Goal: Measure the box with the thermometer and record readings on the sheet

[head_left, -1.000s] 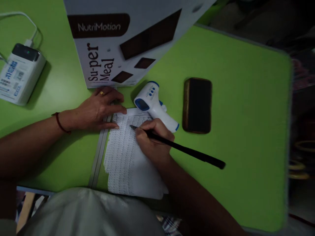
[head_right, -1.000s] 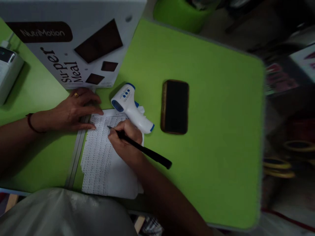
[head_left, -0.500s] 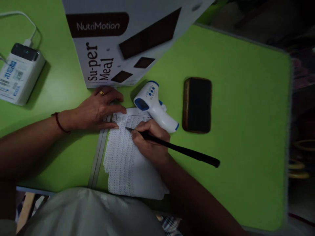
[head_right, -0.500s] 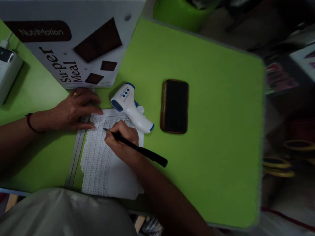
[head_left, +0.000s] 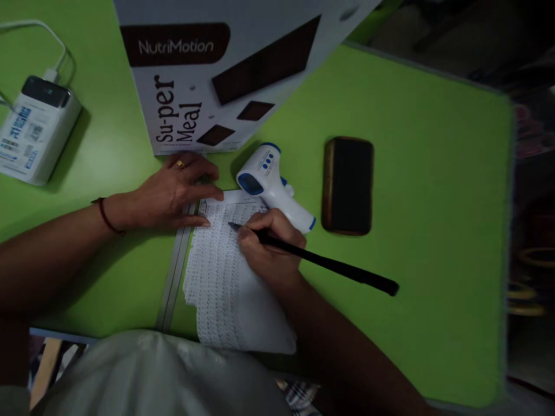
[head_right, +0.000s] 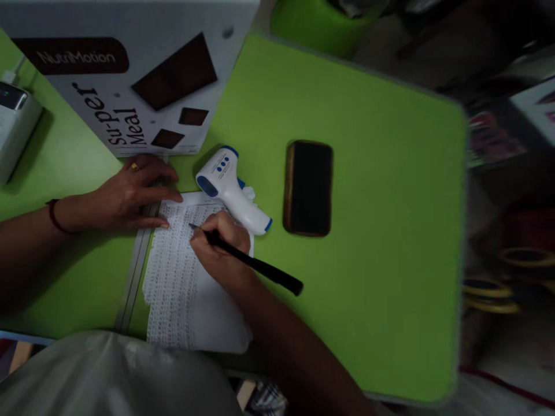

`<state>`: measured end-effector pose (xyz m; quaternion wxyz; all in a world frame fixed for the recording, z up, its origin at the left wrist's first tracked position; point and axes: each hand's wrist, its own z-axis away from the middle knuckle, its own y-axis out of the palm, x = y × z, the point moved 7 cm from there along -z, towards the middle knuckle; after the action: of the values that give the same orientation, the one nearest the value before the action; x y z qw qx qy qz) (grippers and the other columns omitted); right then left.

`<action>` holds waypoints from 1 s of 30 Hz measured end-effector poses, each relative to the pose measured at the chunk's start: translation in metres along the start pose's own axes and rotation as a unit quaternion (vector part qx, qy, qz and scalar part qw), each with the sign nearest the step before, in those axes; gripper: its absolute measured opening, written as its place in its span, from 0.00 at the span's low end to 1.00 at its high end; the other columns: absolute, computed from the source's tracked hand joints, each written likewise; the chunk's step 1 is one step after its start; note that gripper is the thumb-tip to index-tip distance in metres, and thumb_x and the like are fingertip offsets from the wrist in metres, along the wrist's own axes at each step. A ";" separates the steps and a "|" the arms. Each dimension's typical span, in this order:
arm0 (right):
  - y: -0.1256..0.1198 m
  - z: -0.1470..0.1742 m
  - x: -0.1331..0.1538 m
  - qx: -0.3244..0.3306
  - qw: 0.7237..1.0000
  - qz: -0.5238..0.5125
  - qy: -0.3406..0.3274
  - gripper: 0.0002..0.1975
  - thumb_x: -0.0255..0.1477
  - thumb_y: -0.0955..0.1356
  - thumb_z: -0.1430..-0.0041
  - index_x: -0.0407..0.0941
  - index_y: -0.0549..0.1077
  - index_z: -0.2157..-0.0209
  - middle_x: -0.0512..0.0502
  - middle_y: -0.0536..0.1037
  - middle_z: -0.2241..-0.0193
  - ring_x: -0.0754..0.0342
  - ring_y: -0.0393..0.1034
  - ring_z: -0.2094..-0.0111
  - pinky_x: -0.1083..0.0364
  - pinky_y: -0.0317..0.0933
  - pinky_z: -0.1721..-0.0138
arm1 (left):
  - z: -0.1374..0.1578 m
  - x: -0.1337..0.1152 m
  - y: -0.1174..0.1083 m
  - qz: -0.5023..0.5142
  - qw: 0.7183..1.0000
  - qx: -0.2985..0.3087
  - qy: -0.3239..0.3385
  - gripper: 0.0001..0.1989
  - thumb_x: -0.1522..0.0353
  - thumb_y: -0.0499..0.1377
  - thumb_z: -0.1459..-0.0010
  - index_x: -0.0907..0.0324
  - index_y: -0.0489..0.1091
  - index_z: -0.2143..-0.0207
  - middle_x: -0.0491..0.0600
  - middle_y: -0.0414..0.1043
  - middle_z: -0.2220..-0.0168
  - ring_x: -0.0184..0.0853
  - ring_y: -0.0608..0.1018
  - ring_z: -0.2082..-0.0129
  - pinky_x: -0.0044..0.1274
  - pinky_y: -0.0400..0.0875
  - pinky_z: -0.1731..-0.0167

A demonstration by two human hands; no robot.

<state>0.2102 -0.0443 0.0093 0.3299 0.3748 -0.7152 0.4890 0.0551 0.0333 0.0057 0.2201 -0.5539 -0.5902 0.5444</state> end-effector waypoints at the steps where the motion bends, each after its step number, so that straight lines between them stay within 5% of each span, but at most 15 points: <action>1: 0.000 0.000 0.000 0.000 1.000 -0.002 -0.003 0.10 0.21 0.67 0.52 0.48 0.61 0.77 0.59 0.66 0.82 0.61 0.60 0.82 0.59 0.57 0.80 | 0.000 0.000 0.000 0.001 1.000 0.003 -0.002 0.28 0.43 0.51 0.37 0.53 0.72 0.49 0.57 0.69 0.47 0.48 0.69 0.46 0.41 0.63 0.45; 20: 0.007 0.001 0.004 0.051 0.999 -0.005 -0.001 0.10 0.23 0.67 0.51 0.49 0.61 0.78 0.59 0.66 0.84 0.60 0.58 0.83 0.58 0.56 0.80 | -0.001 0.001 0.000 0.003 1.000 -0.001 0.002 0.28 0.44 0.51 0.37 0.53 0.72 0.50 0.57 0.69 0.47 0.49 0.69 0.46 0.42 0.63 0.45; 30: 0.002 -0.001 -0.003 -0.009 1.000 -0.019 0.020 0.09 0.22 0.67 0.53 0.49 0.63 0.78 0.58 0.67 0.83 0.59 0.61 0.81 0.58 0.58 0.79 | 0.000 0.002 0.001 0.028 0.999 0.018 -0.018 0.28 0.43 0.51 0.37 0.52 0.72 0.49 0.56 0.69 0.46 0.48 0.68 0.45 0.41 0.60 0.42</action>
<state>0.2102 -0.0428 0.0063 0.3572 0.3753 -0.7054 0.4836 0.0551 0.0352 0.0042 0.2042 -0.5561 -0.5682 0.5711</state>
